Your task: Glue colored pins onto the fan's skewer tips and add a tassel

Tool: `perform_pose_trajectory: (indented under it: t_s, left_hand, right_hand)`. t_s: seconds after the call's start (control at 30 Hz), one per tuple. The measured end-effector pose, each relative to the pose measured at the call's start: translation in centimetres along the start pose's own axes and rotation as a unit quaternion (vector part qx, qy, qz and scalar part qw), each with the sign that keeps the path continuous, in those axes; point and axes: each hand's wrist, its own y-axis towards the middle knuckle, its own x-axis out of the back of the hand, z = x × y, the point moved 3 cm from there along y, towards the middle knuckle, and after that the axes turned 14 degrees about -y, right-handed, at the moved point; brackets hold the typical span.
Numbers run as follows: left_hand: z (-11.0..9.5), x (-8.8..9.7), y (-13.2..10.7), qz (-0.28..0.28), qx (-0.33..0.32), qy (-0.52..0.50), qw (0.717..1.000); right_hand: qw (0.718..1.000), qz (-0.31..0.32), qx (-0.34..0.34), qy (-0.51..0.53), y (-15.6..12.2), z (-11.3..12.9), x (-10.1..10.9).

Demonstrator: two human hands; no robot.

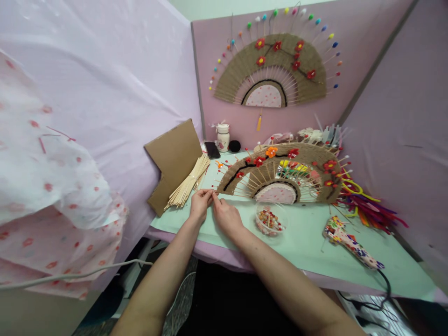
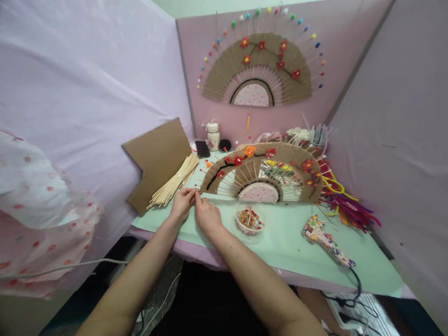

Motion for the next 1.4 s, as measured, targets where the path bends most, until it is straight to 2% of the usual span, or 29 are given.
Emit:
perform_pose_trajectory:
  t_s: [0.7,0.83,0.9,0.93,0.97,1.0,1.03,1.1,1.13,1.17,1.2,1.4]
  left_hand:
    - [-0.2,-0.2,-0.3,-0.003,0.011,-0.002,1.000]
    - [-0.2,-0.3,-0.3,-0.003,0.010,-0.009,1.000]
    - [-0.2,-0.3,-0.4,-0.004,0.011,-0.012,1.000]
    - [-0.1,-0.3,-0.4,-0.004,0.012,-0.014,1.000]
    - [-0.1,-0.3,-0.3,-0.004,0.013,-0.015,1.000]
    - [-0.1,-0.3,-0.3,-0.005,0.014,-0.017,1.000]
    - [-0.1,-0.3,-0.3,-0.006,0.014,-0.019,1.000]
    - [-0.1,-0.3,-0.3,-0.006,0.014,-0.021,1.000]
    - [-0.1,-0.3,-0.3,-0.005,0.014,-0.021,1.000]
    - [-0.1,-0.3,-0.4,-0.005,0.015,-0.020,1.000]
    - [-0.1,-0.3,-0.4,-0.004,0.015,-0.020,1.000]
    - [0.0,-0.2,-0.2,-0.001,0.013,-0.016,1.000]
  right_hand:
    - [1.000,-0.007,-0.012,0.019,0.0,-0.2,0.1]
    - [0.997,-0.037,-0.013,0.074,-0.2,-0.3,0.2]
    - [0.986,-0.071,-0.016,0.152,-0.6,-0.3,0.1]
    - [0.971,-0.085,-0.028,0.222,-0.8,-0.3,-0.1]
    - [0.942,-0.094,-0.053,0.318,-1.0,-0.3,-0.4]
    - [0.886,-0.092,-0.092,0.444,-1.2,-0.4,-0.8]
    - [0.801,-0.081,-0.137,0.577,-1.4,-0.4,-1.4]
    - [0.602,-0.045,-0.205,0.770,-1.5,-0.3,-2.4]
    - [0.527,-0.033,-0.221,0.820,-1.4,-0.3,-2.7]
    - [0.481,-0.027,-0.229,0.846,-1.1,-0.4,-2.9]
    - [0.461,-0.027,-0.231,0.856,-0.7,-0.7,-2.9]
    - [0.384,-0.043,-0.255,0.886,2.4,-2.5,-3.1]
